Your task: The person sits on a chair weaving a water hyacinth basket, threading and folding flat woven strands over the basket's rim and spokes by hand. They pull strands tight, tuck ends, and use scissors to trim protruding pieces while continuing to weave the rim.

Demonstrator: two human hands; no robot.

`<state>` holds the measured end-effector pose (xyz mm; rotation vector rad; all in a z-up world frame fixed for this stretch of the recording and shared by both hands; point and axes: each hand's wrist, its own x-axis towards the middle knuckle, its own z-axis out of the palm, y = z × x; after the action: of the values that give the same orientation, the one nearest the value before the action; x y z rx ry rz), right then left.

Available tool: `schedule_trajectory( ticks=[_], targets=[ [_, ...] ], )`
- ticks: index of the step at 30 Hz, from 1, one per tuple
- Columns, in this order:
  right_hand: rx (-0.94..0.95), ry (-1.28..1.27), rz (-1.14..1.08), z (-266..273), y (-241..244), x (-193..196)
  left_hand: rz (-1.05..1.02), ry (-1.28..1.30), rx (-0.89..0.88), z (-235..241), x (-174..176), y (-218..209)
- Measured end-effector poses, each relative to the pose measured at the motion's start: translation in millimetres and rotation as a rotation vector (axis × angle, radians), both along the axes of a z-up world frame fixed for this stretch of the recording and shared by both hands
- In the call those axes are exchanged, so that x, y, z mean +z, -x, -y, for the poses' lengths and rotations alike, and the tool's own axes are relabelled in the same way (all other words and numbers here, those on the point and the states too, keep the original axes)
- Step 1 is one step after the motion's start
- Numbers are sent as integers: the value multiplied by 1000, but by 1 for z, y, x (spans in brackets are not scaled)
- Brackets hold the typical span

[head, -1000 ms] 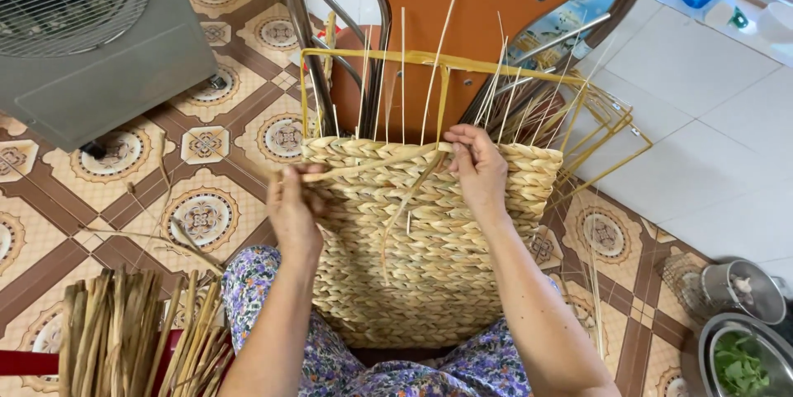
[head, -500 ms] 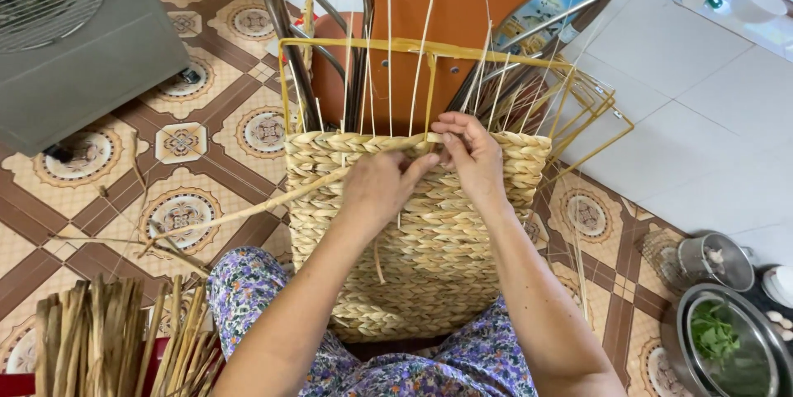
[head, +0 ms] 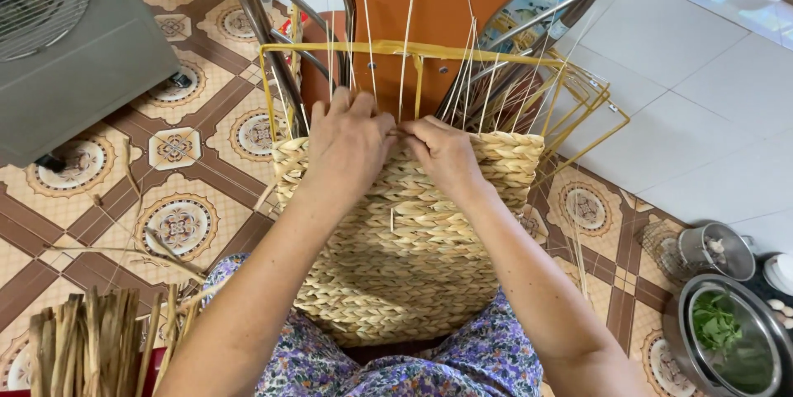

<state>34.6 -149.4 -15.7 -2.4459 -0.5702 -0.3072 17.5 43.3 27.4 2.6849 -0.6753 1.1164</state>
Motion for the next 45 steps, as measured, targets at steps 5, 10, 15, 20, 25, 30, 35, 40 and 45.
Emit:
schedule_trajectory(
  ticks=[5, 10, 15, 20, 25, 30, 35, 40, 45],
  targets=[
    [-29, -200, 57, -4, -2, -6, 50, 294, -215, 1, 7, 40],
    [-107, -196, -74, -9, 1, 6, -931, 620, -181, 13, -24, -4],
    [-107, -413, -308, -6, 4, 16, -512, 607, -248, 18, -39, -15],
    [-148, -372, -245, -16, 1, 5, -183, 639, -532, 11, -70, 6],
    [-166, 27, -283, -21, 7, 14, -529, 377, -50, -4, -41, 17],
    [-141, -237, -371, -23, 9, 17, -540, 216, 83, -4, -71, 2],
    [-215, -347, -206, -23, 0, -9, -656, 540, 66, -15, -67, 4],
    [-206, -409, -102, -27, 7, -11, -171, 850, -322, -45, -82, 33],
    [-172, -459, -102, -21, 9, -11, -363, 1346, -51, -101, -118, 91]
  ],
)
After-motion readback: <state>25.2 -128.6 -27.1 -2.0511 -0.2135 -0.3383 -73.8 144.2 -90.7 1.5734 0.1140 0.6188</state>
